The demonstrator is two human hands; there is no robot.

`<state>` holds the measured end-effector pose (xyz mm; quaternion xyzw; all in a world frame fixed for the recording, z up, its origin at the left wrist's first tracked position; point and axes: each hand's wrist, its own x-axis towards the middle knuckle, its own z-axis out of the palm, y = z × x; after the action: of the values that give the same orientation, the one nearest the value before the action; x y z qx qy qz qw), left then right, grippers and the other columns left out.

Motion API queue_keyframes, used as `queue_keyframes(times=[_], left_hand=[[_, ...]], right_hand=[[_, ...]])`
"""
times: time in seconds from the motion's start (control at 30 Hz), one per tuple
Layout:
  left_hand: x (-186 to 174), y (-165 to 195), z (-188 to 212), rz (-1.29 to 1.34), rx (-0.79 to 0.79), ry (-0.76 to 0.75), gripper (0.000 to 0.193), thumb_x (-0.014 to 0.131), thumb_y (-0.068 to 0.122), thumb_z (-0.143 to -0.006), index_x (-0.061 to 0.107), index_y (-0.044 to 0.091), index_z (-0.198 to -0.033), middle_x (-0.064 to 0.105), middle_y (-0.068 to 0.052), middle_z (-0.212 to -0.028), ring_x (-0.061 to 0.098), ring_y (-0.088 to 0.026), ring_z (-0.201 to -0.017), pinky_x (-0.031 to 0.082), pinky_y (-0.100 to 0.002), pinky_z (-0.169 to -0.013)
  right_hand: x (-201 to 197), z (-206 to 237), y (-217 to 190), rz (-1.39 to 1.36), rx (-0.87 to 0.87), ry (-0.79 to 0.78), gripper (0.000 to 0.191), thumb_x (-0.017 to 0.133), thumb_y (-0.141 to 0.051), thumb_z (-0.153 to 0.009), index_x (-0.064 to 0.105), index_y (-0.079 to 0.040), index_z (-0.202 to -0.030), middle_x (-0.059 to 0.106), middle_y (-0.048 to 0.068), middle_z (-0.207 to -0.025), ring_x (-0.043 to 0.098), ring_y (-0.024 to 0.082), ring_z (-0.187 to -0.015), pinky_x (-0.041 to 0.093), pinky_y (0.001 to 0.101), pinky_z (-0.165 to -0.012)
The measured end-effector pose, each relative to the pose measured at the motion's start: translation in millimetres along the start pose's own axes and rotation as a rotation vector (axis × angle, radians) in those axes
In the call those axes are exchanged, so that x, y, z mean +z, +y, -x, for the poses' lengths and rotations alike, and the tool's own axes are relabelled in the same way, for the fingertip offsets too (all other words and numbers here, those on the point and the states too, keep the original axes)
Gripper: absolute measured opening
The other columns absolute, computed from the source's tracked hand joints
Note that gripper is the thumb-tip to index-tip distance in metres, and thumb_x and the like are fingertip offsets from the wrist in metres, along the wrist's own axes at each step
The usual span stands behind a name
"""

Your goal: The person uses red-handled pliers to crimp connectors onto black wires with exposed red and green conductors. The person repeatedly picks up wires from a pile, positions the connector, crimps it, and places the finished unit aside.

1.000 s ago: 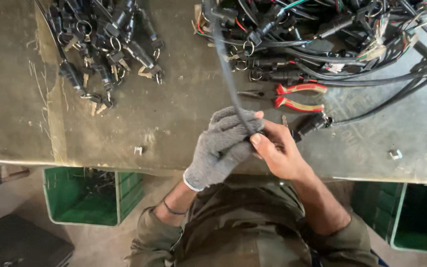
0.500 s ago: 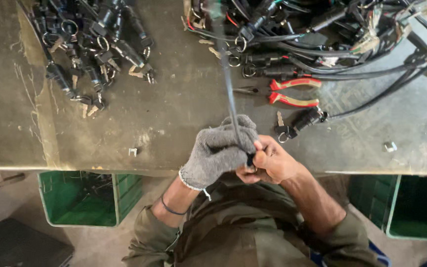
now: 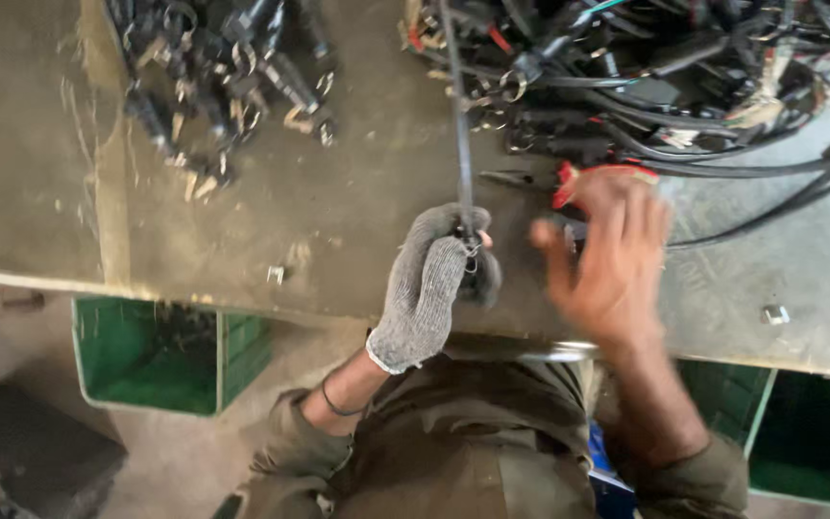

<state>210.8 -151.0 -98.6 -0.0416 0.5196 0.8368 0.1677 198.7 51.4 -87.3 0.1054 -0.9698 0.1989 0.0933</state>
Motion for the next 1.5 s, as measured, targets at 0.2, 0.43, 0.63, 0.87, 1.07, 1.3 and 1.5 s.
queue_keyframes(times=[0.2, 0.43, 0.63, 0.87, 1.07, 1.3, 1.5], left_hand=[[2, 7, 6, -0.058, 0.092, -0.056, 0.031, 0.052, 0.022, -0.113, 0.058, 0.000, -0.133, 0.060, -0.002, -0.109, 0.055, -0.007, -0.091, 0.050, -0.025, -0.082], [4, 23, 15, -0.316, 0.307, -0.091, 0.025, 0.063, 0.006, -0.105, 0.055, 0.001, -0.128, 0.063, -0.007, -0.122, 0.060, -0.009, -0.101, 0.053, -0.026, -0.089], [8, 32, 14, -0.341, 0.206, -0.116, 0.017, 0.062, 0.001, -0.103, 0.066, -0.001, -0.119, 0.066, -0.007, -0.113, 0.064, -0.010, -0.093, 0.055, -0.027, -0.083], [7, 37, 14, -0.480, 0.203, -0.189, 0.021, 0.062, 0.017, -0.104, 0.067, 0.004, -0.119, 0.067, -0.005, -0.099, 0.063, -0.008, -0.089, 0.053, -0.023, -0.080], [4, 0, 27, 0.088, -0.141, -0.042, 0.037, 0.069, 0.024, -0.103, 0.053, 0.003, -0.129, 0.063, -0.003, -0.097, 0.058, -0.008, -0.082, 0.049, -0.023, -0.067], [-8, -14, 38, -0.108, -0.059, -0.076, 0.061, 0.065, 0.006, -0.100, 0.038, 0.002, -0.154, 0.060, -0.003, -0.105, 0.055, -0.008, -0.085, 0.050, -0.021, -0.073], [-1, 27, 32, -0.393, 0.153, -0.195, 0.059, 0.059, 0.005, -0.101, 0.039, 0.004, -0.156, 0.065, -0.008, -0.122, 0.059, -0.011, -0.090, 0.054, -0.025, -0.084]], right_hand=[[1, -6, 25, 0.250, -0.010, -0.026, 0.051, 0.082, -0.044, -0.093, 0.066, -0.015, -0.131, 0.058, 0.007, -0.131, 0.053, 0.032, -0.124, 0.037, 0.0497, -0.101], [2, -11, 32, 0.060, 0.041, -0.117, 0.050, 0.083, -0.046, -0.092, 0.063, -0.007, -0.115, 0.062, 0.011, -0.108, 0.054, 0.032, -0.107, 0.041, 0.0476, -0.096], [-3, 11, 54, -1.372, 0.511, 0.170, 0.036, 0.069, -0.037, -0.093, 0.064, -0.010, -0.116, 0.066, 0.004, -0.109, 0.059, 0.019, -0.088, 0.046, 0.0349, -0.077], [3, 30, 17, -0.694, 0.326, -0.242, 0.035, 0.072, 0.003, -0.075, 0.065, -0.009, -0.107, 0.072, 0.010, -0.104, 0.069, 0.032, -0.097, 0.052, 0.0420, -0.080], [-13, -4, -24, -0.436, -0.078, -0.049, 0.057, 0.058, 0.009, -0.061, 0.060, -0.003, -0.117, 0.067, 0.013, -0.132, 0.059, 0.037, -0.137, 0.054, 0.0440, -0.105], [-18, -12, -23, -0.330, -0.117, -0.147, 0.037, 0.076, -0.006, -0.062, 0.063, -0.007, -0.097, 0.069, 0.007, -0.097, 0.068, 0.030, -0.084, 0.054, 0.0411, -0.068], [-9, -10, -13, -0.203, -0.159, -0.072, 0.042, 0.090, -0.032, -0.085, 0.055, -0.011, -0.077, 0.059, 0.006, -0.072, 0.061, 0.029, -0.067, 0.046, 0.0424, -0.057]])
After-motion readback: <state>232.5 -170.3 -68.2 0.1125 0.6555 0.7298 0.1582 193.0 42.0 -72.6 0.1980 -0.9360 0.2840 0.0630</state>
